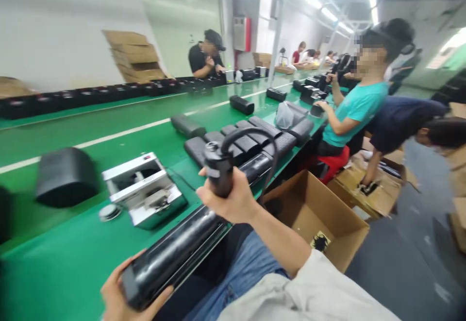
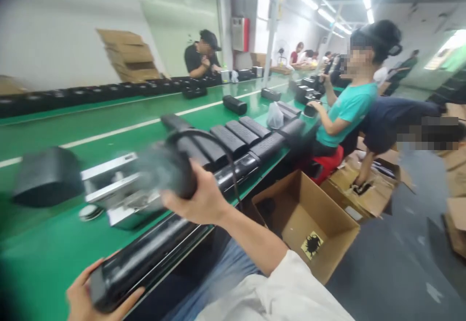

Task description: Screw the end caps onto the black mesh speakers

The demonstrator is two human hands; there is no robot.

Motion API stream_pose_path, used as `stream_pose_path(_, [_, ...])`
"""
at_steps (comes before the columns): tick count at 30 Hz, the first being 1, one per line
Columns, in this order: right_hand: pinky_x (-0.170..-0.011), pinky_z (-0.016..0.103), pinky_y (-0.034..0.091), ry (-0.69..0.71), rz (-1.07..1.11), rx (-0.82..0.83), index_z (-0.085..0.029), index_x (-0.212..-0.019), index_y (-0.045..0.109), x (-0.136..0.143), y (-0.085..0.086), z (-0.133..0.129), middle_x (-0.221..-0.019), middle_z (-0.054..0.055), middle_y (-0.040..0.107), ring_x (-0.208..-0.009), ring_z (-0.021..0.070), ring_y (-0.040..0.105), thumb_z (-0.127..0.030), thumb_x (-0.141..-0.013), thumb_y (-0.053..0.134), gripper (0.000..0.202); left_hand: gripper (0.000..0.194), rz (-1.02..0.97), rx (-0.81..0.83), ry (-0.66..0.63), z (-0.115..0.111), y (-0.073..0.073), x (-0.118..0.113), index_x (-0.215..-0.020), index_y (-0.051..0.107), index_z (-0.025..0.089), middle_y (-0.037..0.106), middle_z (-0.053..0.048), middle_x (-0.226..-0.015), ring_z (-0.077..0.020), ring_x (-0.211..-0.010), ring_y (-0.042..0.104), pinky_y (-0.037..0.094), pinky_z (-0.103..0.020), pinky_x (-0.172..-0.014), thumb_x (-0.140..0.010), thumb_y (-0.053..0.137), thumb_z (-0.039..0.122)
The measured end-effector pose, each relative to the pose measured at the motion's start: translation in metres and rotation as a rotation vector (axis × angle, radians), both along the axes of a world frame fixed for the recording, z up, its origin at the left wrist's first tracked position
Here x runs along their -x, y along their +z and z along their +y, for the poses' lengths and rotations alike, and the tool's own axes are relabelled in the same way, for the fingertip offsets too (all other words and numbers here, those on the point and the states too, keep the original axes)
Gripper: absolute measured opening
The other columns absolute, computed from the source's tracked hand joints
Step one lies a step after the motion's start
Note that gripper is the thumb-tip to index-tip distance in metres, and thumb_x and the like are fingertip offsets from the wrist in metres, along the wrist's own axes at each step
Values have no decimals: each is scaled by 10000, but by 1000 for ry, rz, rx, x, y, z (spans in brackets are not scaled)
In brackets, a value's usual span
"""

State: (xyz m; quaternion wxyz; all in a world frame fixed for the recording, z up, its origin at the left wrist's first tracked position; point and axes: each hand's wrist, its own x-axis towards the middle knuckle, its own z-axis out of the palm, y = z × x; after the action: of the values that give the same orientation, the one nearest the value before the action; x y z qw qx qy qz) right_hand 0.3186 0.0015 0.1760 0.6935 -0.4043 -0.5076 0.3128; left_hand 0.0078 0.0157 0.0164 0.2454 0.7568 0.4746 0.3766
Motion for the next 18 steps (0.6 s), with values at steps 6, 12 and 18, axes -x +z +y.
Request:
stream_pose_path(6, [-487,196,443,78,197,-199,-324,-1216,598,-23,29,-64,-653,-108,549,-467,83,498,-242,-1026,793,284,946,-41,225,-29,-2,3,10,-1542,502,282,667,-139,-1497,-416,-1342,751,603,-637,-1216,-767,946,594])
stream_pose_path(12, [-369,205,384,178,419,90,-339,-1132,657,-54,-48,-91,-561,-96,419,-334,99,337,-363,-997,795,194,882,-189,251,167,-14,29,44,-1460,598,261,752,-89,-1288,-332,-1103,795,684,-482,-1003,-758,965,649])
stream_pose_path(18, [-451,214,436,281,435,290,-309,-1215,627,-46,-133,-72,-635,-75,464,-419,102,440,-401,-1043,766,240,935,-297,-154,404,93,102,44,-1449,611,226,724,-108,-1335,-328,-1182,742,681,-464,-1010,-798,856,850])
